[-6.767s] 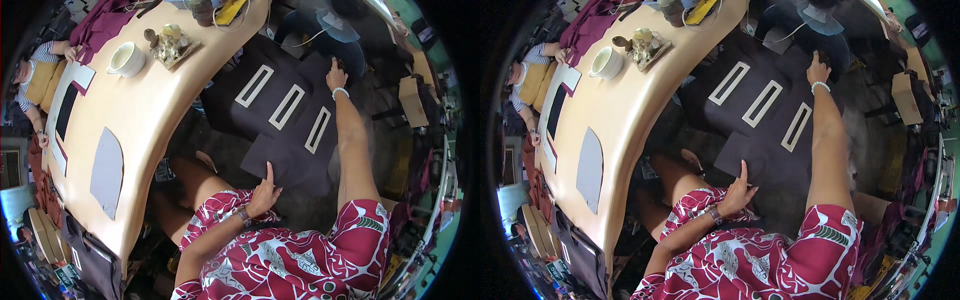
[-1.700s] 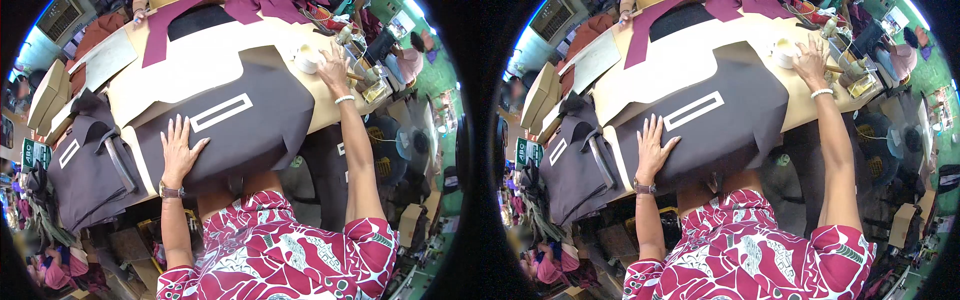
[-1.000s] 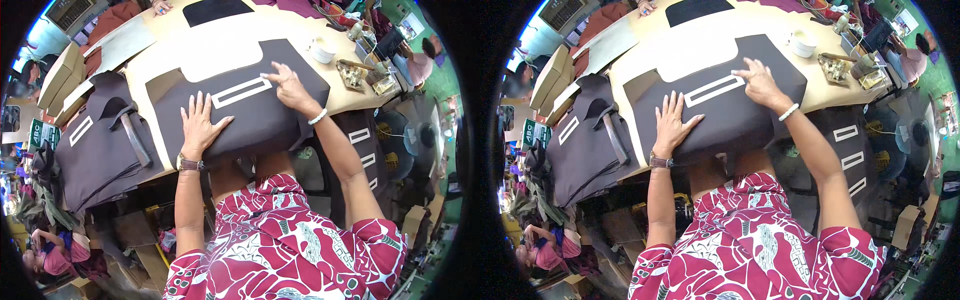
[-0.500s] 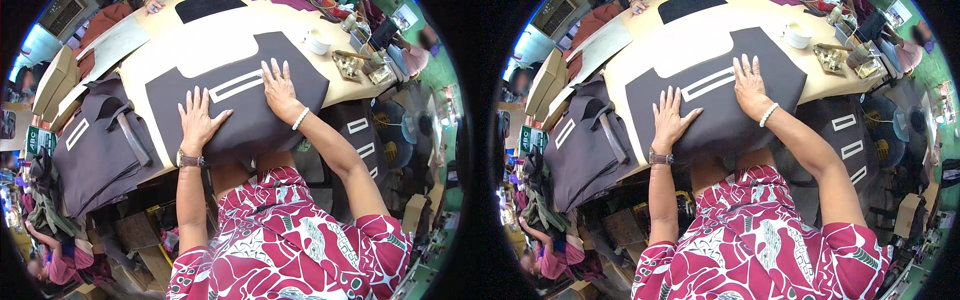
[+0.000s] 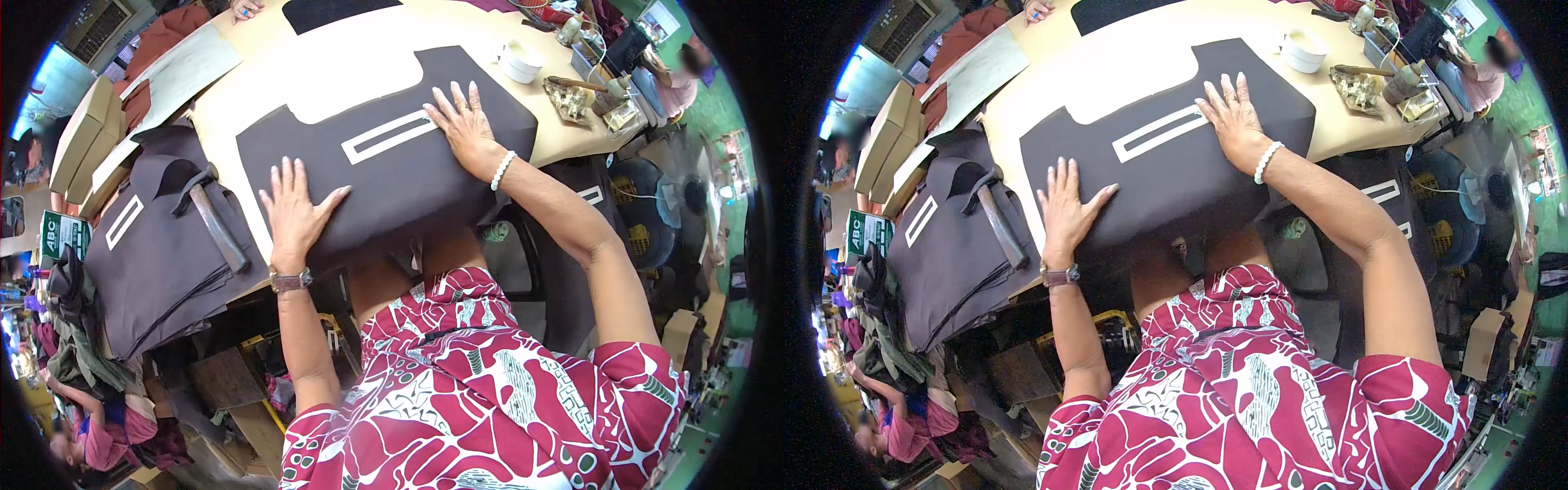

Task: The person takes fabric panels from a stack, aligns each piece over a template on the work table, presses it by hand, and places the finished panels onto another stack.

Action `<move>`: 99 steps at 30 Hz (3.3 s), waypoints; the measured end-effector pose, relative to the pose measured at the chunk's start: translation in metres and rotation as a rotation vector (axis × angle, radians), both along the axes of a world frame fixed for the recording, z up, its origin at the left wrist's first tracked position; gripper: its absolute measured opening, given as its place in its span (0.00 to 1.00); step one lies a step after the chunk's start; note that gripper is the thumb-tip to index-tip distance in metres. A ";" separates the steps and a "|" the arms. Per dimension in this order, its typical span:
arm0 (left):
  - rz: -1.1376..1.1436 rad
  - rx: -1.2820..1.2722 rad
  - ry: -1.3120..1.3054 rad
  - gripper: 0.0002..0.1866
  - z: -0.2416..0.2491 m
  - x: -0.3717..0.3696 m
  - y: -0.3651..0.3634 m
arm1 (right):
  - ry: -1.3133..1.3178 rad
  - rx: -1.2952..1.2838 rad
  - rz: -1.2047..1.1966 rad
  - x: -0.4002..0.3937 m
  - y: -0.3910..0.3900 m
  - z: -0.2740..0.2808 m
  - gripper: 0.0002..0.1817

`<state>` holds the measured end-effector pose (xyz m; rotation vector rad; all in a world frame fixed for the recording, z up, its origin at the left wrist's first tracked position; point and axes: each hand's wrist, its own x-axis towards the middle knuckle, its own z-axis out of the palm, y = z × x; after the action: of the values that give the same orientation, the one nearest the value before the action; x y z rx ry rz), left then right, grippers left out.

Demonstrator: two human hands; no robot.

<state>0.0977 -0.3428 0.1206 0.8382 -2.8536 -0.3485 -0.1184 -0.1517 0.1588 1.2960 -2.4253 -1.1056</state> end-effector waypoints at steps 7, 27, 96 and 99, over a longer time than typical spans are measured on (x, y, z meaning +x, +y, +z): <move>0.049 -0.057 0.097 0.44 -0.013 0.028 -0.018 | -0.053 -0.038 0.047 0.013 -0.007 -0.002 0.35; 0.040 -0.112 0.163 0.27 -0.030 0.027 -0.026 | -0.160 -0.185 0.254 0.076 -0.066 -0.020 0.34; -1.264 1.221 -0.181 0.33 0.017 -0.048 0.293 | 0.212 -1.002 -1.433 0.140 0.622 0.015 0.36; -1.317 1.278 0.150 0.33 0.017 -0.050 0.331 | 0.365 -0.834 -1.440 0.118 0.635 0.032 0.36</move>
<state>0.0475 -0.0122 0.1373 -1.1503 -2.2571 -2.2226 -0.0006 0.4836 0.1905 -0.9507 -2.7457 -0.2093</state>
